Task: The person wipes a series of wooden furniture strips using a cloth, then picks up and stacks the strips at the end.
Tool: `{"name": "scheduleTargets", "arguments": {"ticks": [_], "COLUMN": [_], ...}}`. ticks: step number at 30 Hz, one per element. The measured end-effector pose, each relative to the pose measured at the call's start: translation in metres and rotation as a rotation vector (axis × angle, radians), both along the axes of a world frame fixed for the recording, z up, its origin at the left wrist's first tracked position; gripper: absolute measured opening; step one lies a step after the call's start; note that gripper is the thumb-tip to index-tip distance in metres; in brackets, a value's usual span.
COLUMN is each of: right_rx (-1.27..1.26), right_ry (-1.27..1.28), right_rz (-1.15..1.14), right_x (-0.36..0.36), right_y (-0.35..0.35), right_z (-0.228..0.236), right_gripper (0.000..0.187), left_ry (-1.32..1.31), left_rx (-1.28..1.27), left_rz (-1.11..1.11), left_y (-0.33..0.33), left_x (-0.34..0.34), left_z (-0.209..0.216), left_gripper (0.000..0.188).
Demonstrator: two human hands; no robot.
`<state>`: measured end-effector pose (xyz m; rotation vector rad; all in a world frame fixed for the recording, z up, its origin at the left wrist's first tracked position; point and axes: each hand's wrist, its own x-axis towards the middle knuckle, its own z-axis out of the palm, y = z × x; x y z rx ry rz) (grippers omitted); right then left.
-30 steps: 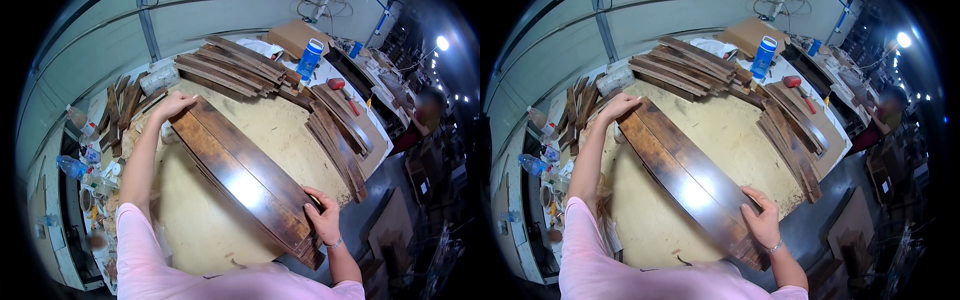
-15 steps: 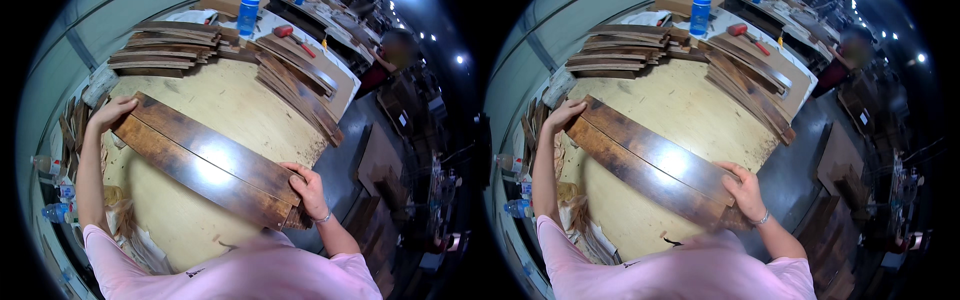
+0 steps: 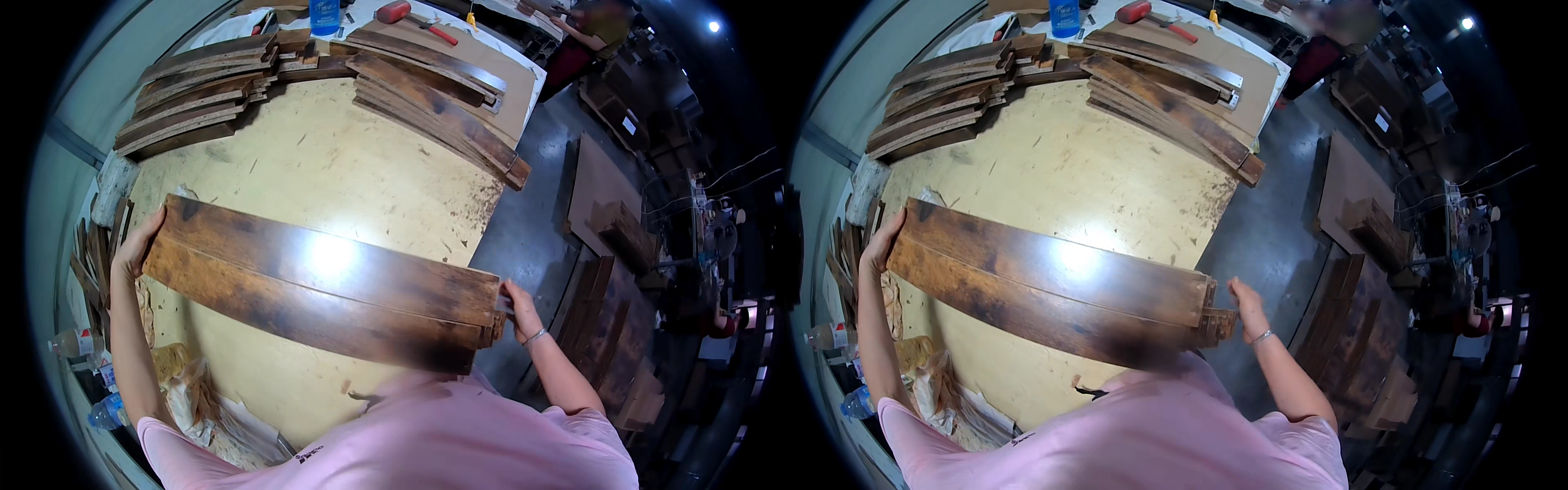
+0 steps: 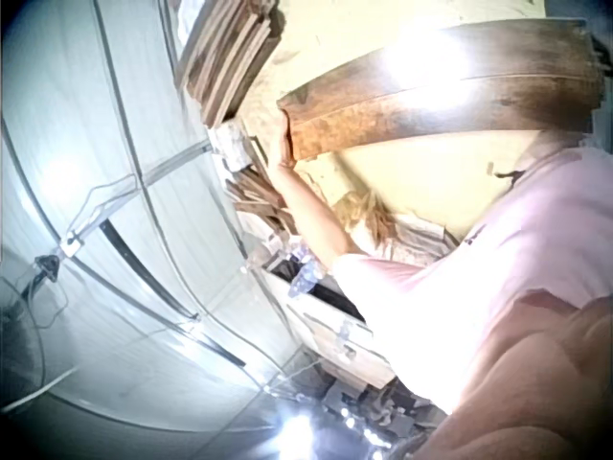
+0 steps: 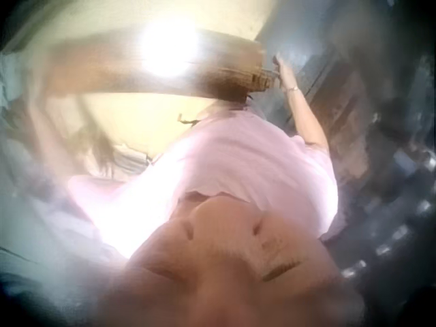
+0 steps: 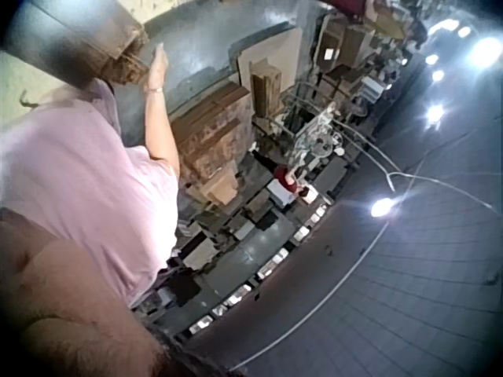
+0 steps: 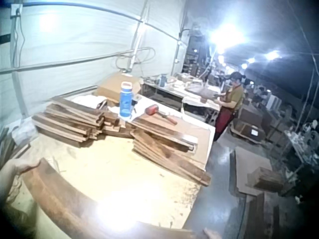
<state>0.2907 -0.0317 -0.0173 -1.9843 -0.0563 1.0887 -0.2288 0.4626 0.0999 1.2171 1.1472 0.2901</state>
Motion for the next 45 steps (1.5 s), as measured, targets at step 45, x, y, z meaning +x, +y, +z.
{"name": "scheduleTargets", "arguments": {"ticks": [45], "right_rx": [0.425], "right_ry": [0.671], "right_rz": [-0.194], "right_x": [-0.035], "right_y": [0.000], "right_z": [-0.034], "right_gripper": [0.045], "left_ry": [-0.355], "left_rx": [-0.189], "left_rz": [0.309], "left_y": [-0.089], "left_x": [0.082], "left_z": [-0.094], "left_gripper": [0.079]}}
